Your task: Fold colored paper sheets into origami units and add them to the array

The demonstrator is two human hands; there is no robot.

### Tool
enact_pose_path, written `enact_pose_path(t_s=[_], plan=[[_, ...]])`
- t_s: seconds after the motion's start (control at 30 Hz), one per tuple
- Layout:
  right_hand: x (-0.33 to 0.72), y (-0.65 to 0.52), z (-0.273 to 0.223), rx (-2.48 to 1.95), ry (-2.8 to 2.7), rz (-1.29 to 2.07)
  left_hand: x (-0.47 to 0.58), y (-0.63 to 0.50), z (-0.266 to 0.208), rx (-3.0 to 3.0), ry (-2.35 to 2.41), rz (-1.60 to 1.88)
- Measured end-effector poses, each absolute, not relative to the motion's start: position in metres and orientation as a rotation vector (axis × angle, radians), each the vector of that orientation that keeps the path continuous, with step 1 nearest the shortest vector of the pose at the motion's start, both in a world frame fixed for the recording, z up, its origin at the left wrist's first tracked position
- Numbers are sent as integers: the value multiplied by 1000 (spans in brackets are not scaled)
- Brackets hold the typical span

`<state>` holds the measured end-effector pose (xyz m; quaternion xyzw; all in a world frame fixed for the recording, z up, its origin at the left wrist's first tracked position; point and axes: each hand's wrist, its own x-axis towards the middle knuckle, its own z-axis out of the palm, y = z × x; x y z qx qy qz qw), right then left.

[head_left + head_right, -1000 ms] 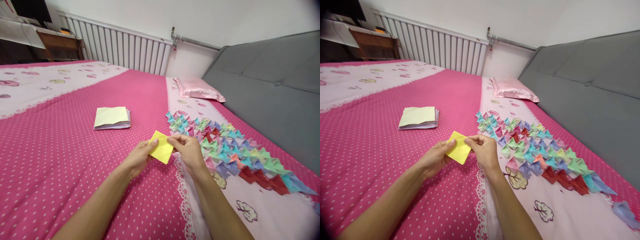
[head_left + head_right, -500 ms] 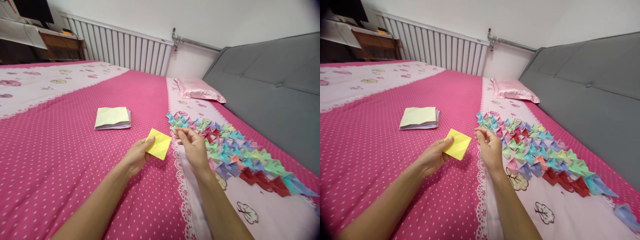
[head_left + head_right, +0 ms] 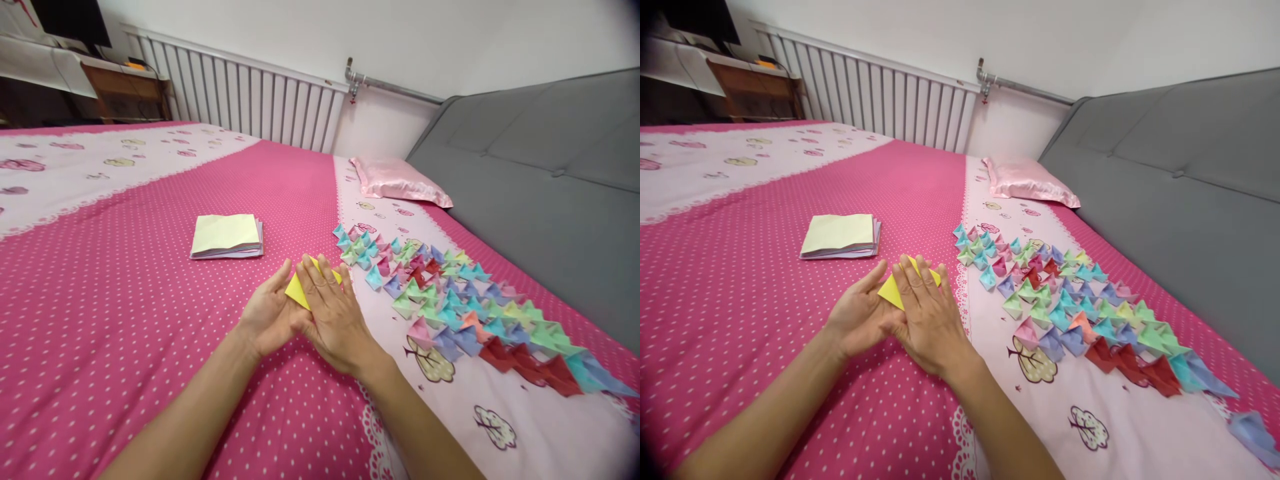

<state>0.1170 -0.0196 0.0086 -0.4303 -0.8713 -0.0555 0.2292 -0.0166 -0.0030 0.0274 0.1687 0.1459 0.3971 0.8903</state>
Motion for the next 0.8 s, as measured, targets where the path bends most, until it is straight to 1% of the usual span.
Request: enact_pose_path(t_s=[0.17,0.37,0.57,0.67,0.8], plan=[[110,-26,9,-1154,-2433,-123,-17,-6,27,328,179,842],[105,-31,11,-1047,-2485,36,-18,-6,28,297,230,890],[108,-27,8,-1135,-2393,-12,-15,-7,28,352,205,851],[110,-25,6,-1251,-2314,-26,-12,-7,28,411,286,889],[112,-24,5,-1385,-2252,4,-8,-7,24,594,594,981]])
